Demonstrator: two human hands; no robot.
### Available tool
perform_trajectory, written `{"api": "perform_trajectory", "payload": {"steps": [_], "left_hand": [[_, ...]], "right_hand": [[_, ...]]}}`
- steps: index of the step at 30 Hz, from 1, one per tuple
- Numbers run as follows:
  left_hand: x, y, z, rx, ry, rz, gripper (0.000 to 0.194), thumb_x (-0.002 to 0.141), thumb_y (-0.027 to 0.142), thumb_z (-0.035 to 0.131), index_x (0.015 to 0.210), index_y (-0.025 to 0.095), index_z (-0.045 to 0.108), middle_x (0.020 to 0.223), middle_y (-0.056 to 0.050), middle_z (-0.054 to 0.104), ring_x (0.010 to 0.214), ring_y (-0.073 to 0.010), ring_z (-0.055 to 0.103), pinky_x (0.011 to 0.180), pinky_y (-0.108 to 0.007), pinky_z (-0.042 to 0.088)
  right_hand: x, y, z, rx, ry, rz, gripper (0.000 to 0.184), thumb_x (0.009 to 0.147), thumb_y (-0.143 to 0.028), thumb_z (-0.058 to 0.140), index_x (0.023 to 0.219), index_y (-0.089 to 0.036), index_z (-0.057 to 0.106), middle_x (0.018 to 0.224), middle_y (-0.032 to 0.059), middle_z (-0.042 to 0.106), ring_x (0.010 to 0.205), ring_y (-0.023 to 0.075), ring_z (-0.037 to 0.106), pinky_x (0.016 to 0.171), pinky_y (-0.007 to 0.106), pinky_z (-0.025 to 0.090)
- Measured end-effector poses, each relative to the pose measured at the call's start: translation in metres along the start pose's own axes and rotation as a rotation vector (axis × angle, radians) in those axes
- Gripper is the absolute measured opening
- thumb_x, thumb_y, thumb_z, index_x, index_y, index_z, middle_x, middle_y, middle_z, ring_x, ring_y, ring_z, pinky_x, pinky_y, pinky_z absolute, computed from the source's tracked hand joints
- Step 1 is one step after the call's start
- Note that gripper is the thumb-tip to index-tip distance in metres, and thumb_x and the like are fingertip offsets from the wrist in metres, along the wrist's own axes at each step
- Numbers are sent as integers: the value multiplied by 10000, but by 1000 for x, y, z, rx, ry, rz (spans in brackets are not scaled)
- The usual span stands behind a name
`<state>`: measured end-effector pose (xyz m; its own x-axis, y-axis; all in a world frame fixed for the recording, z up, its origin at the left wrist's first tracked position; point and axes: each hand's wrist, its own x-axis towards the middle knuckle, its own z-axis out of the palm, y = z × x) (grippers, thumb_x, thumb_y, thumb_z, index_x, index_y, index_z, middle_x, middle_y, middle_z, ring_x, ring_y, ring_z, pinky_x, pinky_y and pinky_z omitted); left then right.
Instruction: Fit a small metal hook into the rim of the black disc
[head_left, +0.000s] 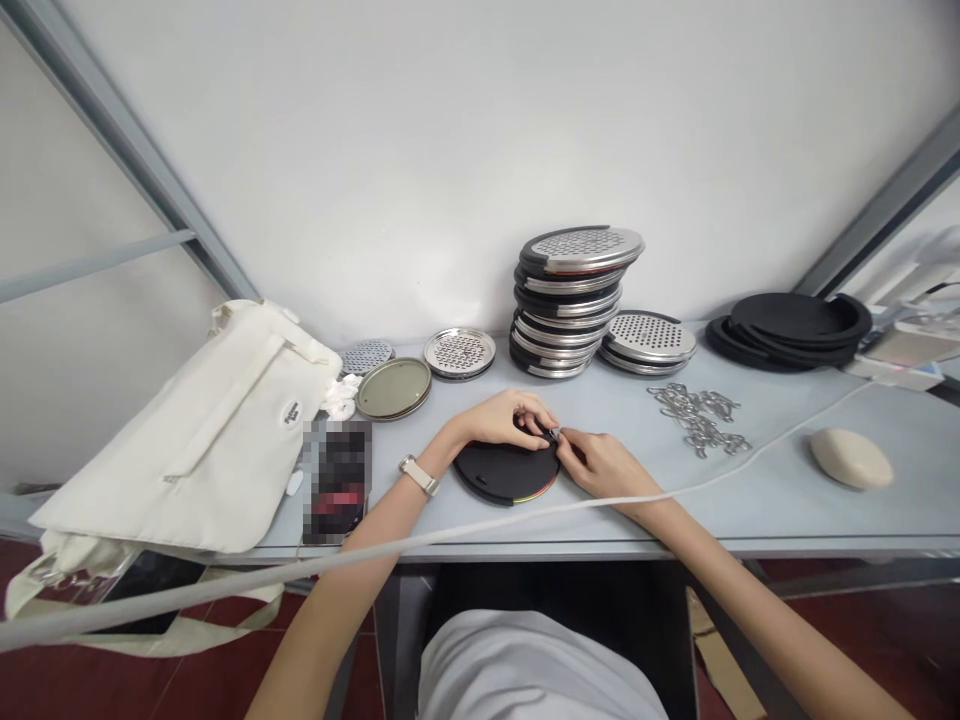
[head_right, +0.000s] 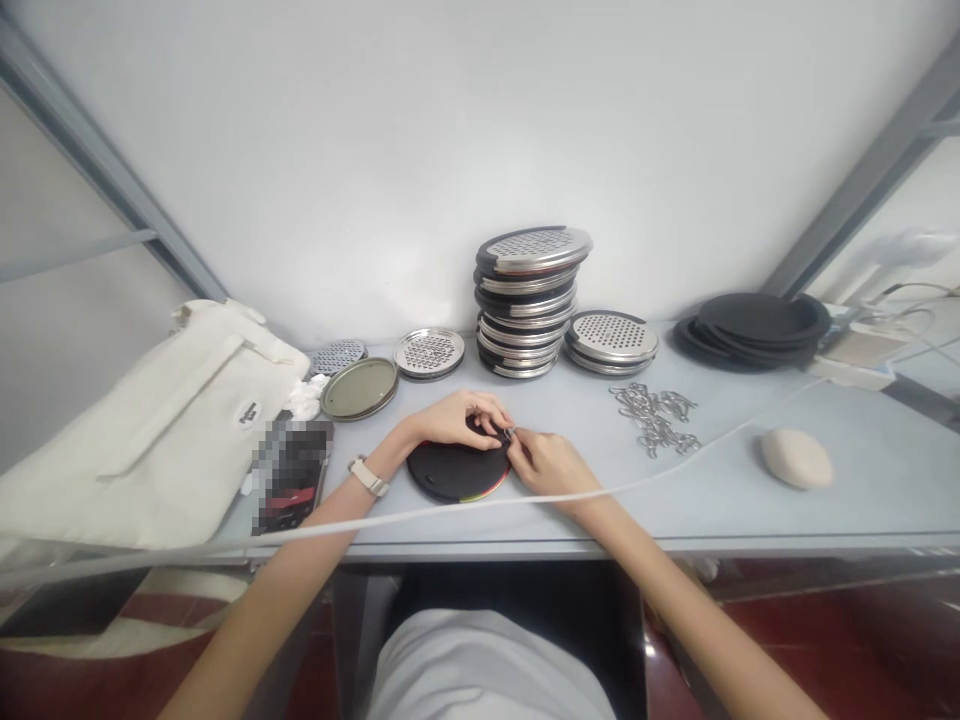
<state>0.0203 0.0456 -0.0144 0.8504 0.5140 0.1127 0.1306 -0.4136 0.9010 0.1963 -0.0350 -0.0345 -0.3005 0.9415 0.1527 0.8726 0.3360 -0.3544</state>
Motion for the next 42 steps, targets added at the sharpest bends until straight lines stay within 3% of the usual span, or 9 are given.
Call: {"api": "perform_trajectory", "payload": {"steps": [16, 28, 31, 42], "left_hand": [[2, 2, 2, 59, 26, 2, 291, 647, 136, 626, 936, 111, 645, 958, -91, 599, 790, -104, 562, 731, -224, 449], [1, 1, 1, 118, 64, -30, 345, 633, 220, 645, 962, 121, 608, 710, -10, 575, 701, -86, 543, 667, -200, 419], [0, 2, 1, 93, 62, -43, 360, 627, 220, 650, 969, 116, 602, 684, -6, 568, 708, -91, 551, 663, -200, 416], [3, -2, 2, 28, 42, -21, 314, 634, 188, 648, 929, 87, 612, 882, -83, 618, 732, -87, 545, 694, -213, 438]], "right_hand": [[-3, 2, 0, 35, 51, 25, 309, 848, -322, 304, 661, -195, 514, 588, 33, 606, 492, 111, 514, 509, 219, 275], [1, 5, 5, -119, 28, 14, 404, 905, -330, 184, 1008, -187, 548, 785, 69, 675, 605, 162, 605, 545, 249, 294], [1, 6, 5, -121, 28, 14, 407, 905, -326, 187, 1003, -184, 556, 793, 71, 678, 616, 165, 609, 550, 250, 297], [-1, 2, 0, -85, 4, 14, 340, 885, -324, 241, 827, -194, 551, 698, 45, 645, 575, 138, 570, 534, 241, 265]]}}
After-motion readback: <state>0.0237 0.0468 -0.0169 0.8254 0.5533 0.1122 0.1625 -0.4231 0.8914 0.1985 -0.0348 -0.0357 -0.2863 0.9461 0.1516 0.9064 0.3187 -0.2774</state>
